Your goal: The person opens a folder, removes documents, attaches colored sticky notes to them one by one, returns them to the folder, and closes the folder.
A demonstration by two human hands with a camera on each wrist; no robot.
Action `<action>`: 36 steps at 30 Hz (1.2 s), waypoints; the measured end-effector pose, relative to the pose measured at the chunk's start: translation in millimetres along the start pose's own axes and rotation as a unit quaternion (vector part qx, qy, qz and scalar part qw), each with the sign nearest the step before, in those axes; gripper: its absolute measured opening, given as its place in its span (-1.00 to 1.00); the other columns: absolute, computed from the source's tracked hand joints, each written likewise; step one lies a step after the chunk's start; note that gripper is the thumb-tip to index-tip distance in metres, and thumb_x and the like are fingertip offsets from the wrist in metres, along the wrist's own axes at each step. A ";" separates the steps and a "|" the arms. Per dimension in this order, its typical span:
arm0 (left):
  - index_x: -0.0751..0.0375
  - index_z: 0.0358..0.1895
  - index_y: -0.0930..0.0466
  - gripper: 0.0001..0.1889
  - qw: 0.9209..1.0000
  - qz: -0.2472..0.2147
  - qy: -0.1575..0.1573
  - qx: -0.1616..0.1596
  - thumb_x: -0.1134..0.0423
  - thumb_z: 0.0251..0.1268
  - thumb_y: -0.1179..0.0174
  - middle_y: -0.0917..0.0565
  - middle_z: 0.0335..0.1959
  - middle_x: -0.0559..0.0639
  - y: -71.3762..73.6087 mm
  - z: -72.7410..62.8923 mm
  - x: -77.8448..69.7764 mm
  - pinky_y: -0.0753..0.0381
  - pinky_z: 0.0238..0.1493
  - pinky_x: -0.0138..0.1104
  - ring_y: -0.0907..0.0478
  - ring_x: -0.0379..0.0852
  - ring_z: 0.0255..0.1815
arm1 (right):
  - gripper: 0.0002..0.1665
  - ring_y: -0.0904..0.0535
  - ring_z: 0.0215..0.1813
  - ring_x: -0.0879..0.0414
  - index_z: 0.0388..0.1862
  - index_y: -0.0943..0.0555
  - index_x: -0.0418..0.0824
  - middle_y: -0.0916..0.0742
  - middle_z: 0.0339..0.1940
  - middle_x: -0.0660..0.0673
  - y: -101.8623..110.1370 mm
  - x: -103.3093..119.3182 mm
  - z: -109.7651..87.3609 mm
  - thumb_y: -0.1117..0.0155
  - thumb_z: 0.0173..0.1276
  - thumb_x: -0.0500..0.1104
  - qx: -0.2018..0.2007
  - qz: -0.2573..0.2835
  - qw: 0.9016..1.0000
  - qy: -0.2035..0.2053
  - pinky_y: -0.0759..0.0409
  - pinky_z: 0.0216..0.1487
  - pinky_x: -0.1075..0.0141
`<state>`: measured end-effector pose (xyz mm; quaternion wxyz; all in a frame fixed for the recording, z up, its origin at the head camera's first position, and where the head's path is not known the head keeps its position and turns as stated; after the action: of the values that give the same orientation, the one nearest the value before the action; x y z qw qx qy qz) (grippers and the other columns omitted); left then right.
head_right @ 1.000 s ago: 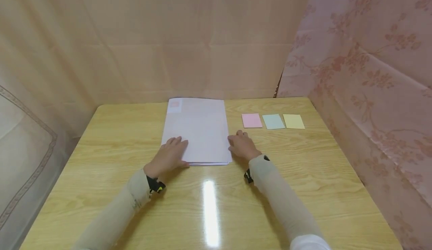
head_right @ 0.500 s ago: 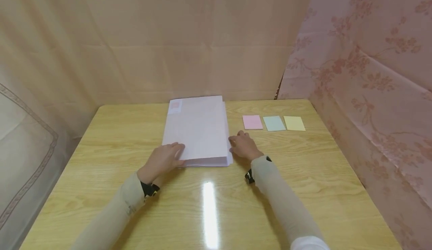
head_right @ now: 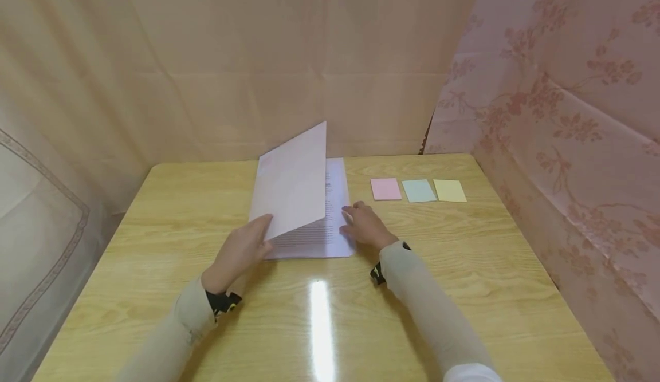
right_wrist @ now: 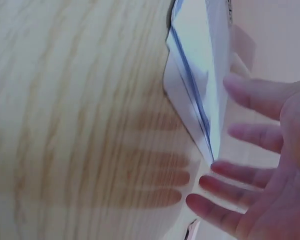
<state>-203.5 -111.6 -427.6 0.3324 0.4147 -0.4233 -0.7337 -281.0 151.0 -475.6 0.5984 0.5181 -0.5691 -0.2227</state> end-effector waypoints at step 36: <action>0.40 0.17 -0.47 -0.62 0.871 -0.299 0.274 -0.275 0.19 0.51 0.05 -0.65 -0.04 0.22 55.8 -50.6 69.7 -0.46 -0.30 -0.59 -0.56 -0.25 -0.18 | -0.26 -0.23 0.46 -0.25 0.46 -0.29 -0.14 -0.31 0.48 -0.33 -11.2 11.2 -3.4 -0.25 0.38 0.05 0.048 -0.049 0.998 0.013 -0.25 0.44 -0.13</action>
<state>-181.2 -211.1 -415.4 0.3003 0.5978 0.0486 -0.7417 -271.4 138.6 -479.6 0.5684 0.5764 -0.5452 -0.2178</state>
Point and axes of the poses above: each hand's wrist, its own z-axis towards the middle knuckle, its own y-axis out of the back of the hand, x = y × z, the point moved 5 cm from there along z, towards the middle knuckle
